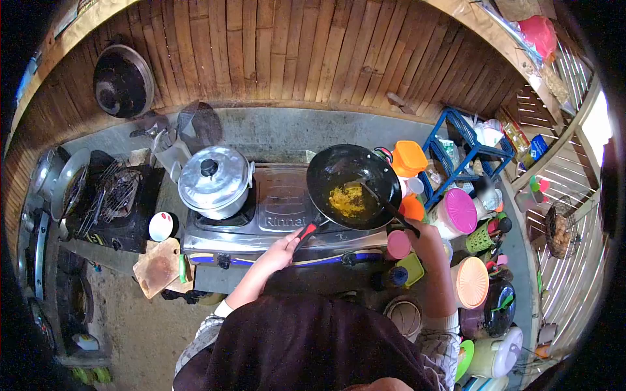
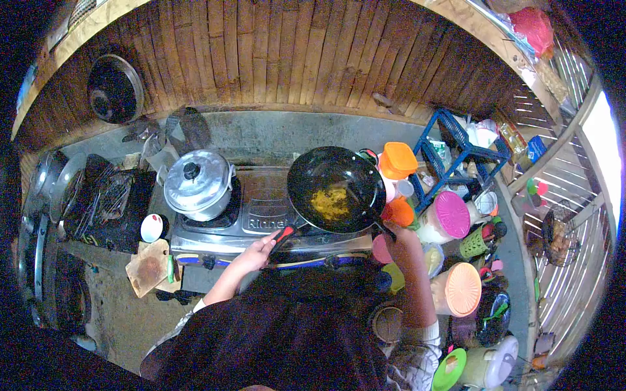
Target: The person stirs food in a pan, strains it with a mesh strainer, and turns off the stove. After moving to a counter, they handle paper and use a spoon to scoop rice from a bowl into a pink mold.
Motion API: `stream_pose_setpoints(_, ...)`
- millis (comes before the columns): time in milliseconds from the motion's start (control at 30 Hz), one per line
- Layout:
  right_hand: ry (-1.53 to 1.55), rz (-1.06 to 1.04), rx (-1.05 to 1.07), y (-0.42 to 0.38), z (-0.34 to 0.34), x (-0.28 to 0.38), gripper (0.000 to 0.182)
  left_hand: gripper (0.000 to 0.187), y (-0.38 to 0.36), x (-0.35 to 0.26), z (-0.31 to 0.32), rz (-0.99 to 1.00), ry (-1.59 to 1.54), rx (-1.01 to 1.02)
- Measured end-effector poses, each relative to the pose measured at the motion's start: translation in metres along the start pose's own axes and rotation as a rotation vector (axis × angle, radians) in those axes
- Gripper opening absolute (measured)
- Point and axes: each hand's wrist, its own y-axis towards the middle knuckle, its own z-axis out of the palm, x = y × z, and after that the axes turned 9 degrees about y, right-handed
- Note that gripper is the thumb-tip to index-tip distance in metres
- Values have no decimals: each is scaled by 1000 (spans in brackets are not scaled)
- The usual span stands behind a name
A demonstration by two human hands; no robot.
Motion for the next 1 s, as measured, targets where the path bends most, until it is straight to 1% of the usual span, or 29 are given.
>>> stream_pose_setpoints(67,-37,37,5,-7,-9,12,29,40,-2,-5,-2,1,62,-20)
stream_pose_setpoints(200,-2,-5,18,-22,-26,2,29,39,11,17,7,22,57,-31)
stream_pose_setpoints(267,-78,64,72,-28,-38,7,30,39,26,41,12,195,75,-94)
stream_pose_setpoints(400,-183,18,83,-39,-59,22,29,40,26,38,10,191,104,-93)
stream_pose_setpoints(467,-267,113,108,-43,-66,25,28,40,22,33,9,149,86,-84)
stream_pose_setpoints(567,-343,103,145,-49,-75,31,27,40,21,31,9,134,89,-84)
stream_pose_setpoints(600,-342,104,146,-51,-76,34,27,40,19,28,8,132,90,-84)
stream_pose_setpoints(667,-343,114,124,-55,-81,39,27,40,14,20,6,54,85,-62)
stream_pose_setpoints(700,-343,115,124,-57,-84,45,27,40,13,20,7,55,85,-61)
stream_pose_setpoints(767,-384,181,164,-59,-90,57,27,40,12,19,6,42,98,-70)
stream_pose_setpoints(1000,-380,205,167,-69,-104,69,28,39,10,17,6,41,49,-66)
